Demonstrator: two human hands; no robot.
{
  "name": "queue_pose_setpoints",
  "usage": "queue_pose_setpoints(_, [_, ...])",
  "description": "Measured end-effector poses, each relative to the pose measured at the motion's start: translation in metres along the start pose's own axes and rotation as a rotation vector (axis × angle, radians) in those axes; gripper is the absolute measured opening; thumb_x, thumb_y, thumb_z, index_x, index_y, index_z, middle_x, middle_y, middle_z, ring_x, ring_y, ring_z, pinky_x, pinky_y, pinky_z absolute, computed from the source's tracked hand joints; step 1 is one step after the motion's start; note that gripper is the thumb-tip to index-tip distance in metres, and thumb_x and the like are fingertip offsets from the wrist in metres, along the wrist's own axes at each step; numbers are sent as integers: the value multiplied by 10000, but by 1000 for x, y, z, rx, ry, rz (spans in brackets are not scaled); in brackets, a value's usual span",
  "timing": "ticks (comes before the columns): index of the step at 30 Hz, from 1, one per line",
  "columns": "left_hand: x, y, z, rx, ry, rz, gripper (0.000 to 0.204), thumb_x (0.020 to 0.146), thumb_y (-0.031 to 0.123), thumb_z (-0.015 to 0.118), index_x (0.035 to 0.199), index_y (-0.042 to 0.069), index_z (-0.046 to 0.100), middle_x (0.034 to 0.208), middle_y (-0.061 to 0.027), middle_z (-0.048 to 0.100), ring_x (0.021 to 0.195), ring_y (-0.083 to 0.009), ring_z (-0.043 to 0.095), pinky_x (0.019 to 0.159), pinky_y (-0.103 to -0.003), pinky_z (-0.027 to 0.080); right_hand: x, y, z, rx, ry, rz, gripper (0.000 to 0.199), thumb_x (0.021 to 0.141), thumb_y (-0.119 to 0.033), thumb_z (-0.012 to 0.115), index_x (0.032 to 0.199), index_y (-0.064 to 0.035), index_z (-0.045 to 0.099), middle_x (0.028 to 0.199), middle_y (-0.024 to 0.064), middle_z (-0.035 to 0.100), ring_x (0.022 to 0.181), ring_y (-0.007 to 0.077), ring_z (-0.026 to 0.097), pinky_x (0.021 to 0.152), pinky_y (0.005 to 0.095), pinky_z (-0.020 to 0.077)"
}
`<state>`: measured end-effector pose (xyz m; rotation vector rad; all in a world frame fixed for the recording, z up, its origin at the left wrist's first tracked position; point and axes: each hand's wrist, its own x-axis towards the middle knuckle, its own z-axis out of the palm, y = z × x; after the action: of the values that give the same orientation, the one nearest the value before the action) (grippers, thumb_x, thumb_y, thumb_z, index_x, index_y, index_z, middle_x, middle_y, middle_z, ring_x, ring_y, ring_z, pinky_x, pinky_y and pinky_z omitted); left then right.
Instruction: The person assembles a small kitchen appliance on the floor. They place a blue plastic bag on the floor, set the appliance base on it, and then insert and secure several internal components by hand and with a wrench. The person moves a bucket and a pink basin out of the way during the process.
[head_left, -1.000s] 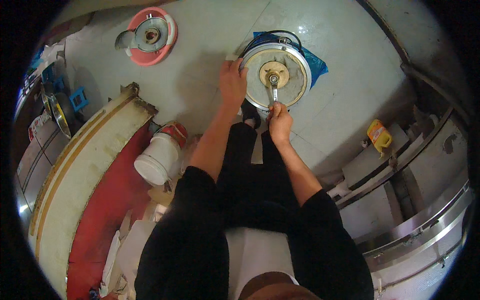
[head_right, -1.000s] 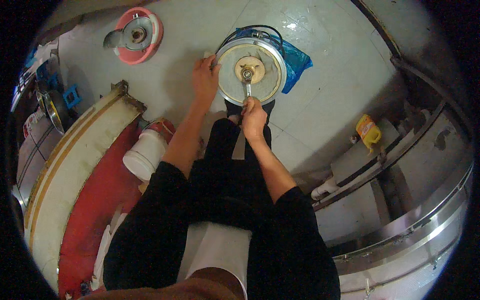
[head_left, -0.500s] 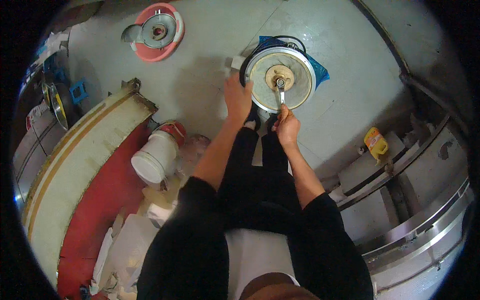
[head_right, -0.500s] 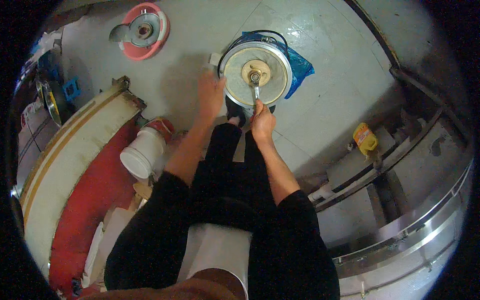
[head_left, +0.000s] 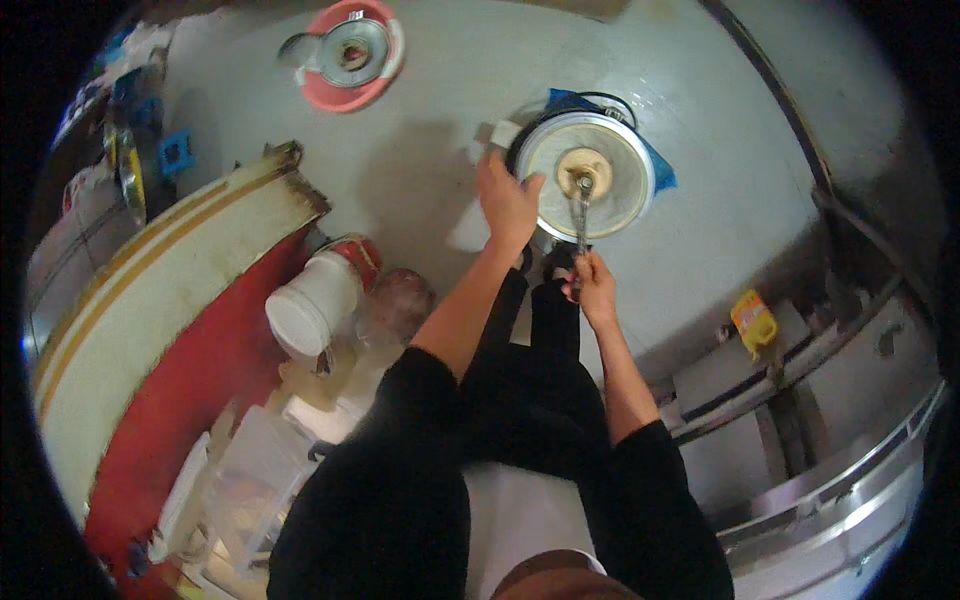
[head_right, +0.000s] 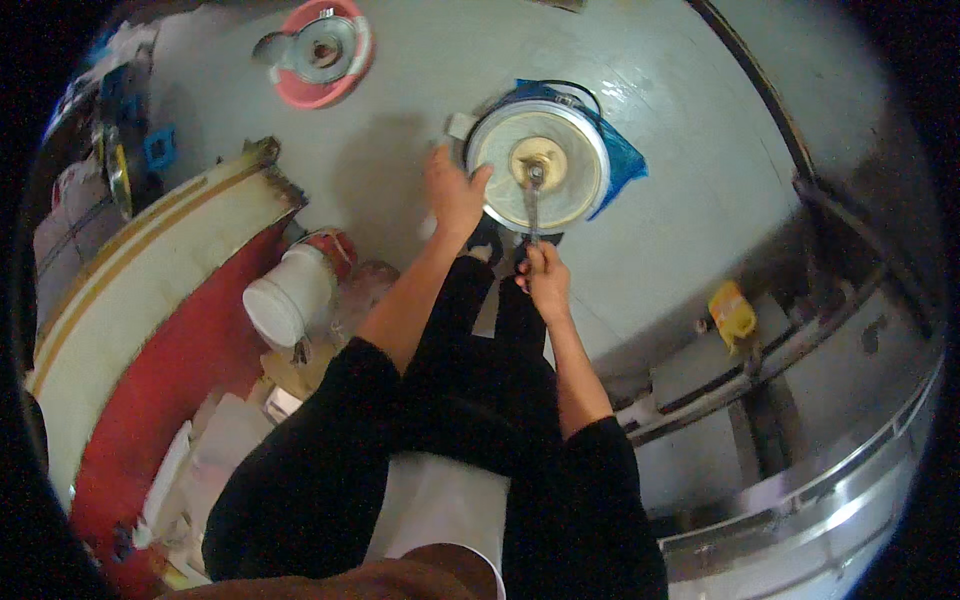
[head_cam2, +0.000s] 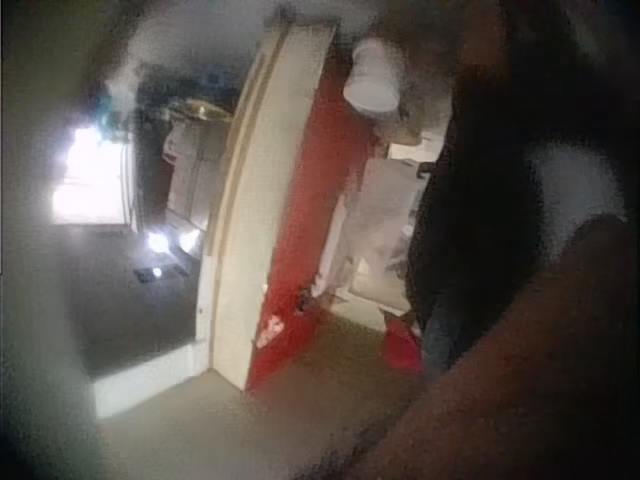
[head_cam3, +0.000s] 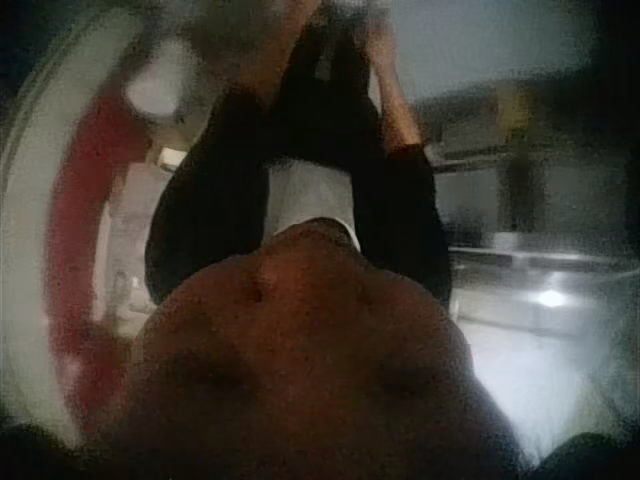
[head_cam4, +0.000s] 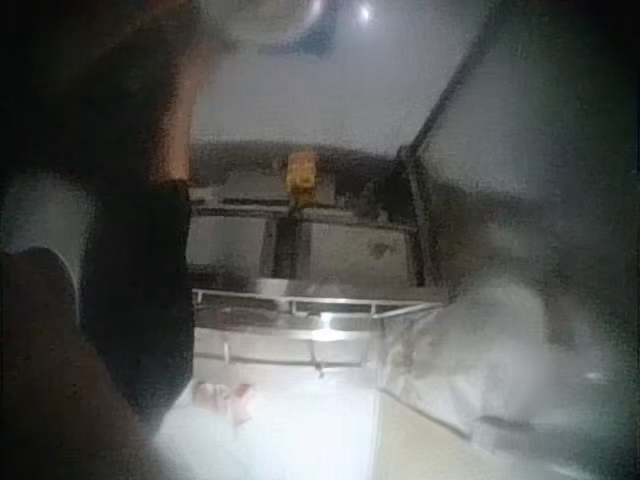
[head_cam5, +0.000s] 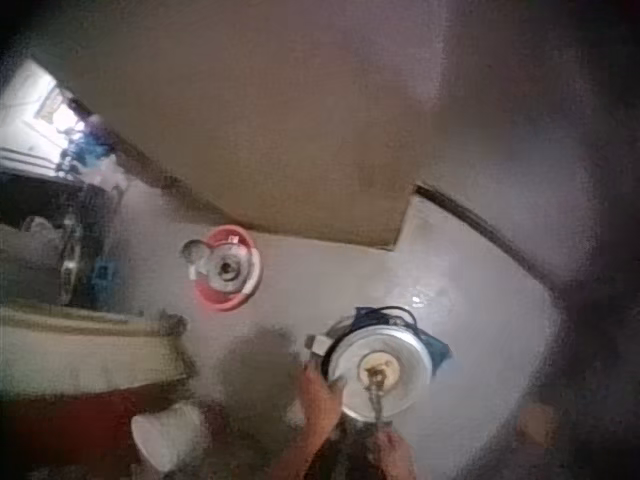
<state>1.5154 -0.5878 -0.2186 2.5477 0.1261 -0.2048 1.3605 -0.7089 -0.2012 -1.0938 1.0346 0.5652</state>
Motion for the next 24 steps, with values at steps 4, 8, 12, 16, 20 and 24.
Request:
queue_pose_setpoints(4, [54,-1,12,-12,-144,369,591,859,164,678,1362,-12,421,1398,-228,433,1279,-405,425,1065,-437,357,-3,4,-10,-411,243,-214,306,1016,-311,472,972,-40,608,623,38,549,558,112,561,490,312,435])
queue_pose_setpoints(8, [39,-6,30,-269,-117,248,514,893,82,595,1368,19,412,1422,-231,410,1286,-398,424,1059,-439,360,1,-3,-24,-961,373,-373,306,1007,-295,455,915,-23,563,690,211,620,649,411,610,576,503,442])
queue_pose_setpoints(12, [-13,-7,53,-288,96,-169,483,918,47,541,1376,18,391,1360,-234,455,1226,-415,459,1026,-448,377,6,-12,-52,-1074,374,-457,261,993,-298,477,891,-67,542,712,233,624,666,457,601,573,541,442])
queue_pose_setpoints(16, [-26,-5,60,-185,226,-107,470,937,43,499,1386,22,364,1309,-249,466,1179,-432,476,980,-470,390,17,-23,-77,-1062,246,-454,256,995,-288,477,886,-64,539,659,220,605,620,444,593,556,517,447])
queue_pose_setpoints(20, [-29,4,58,-202,265,-143,445,949,56,476,1378,2,372,1305,-265,454,1168,-448,471,978,-481,388,15,-16,-57,-1009,242,-430,255,996,-292,469,907,-60,522,685,243,607,657,459,595,569,532,446])
queue_pose_setpoints(24, [-39,13,70,-212,373,-254,433,959,70,465,1372,-24,376,1311,-273,444,1188,-454,448,998,-480,371,3,16,20,-612,351,-311,286,1009,-325,439,946,-48,477,735,296,594,720,507,575,589,550,427])
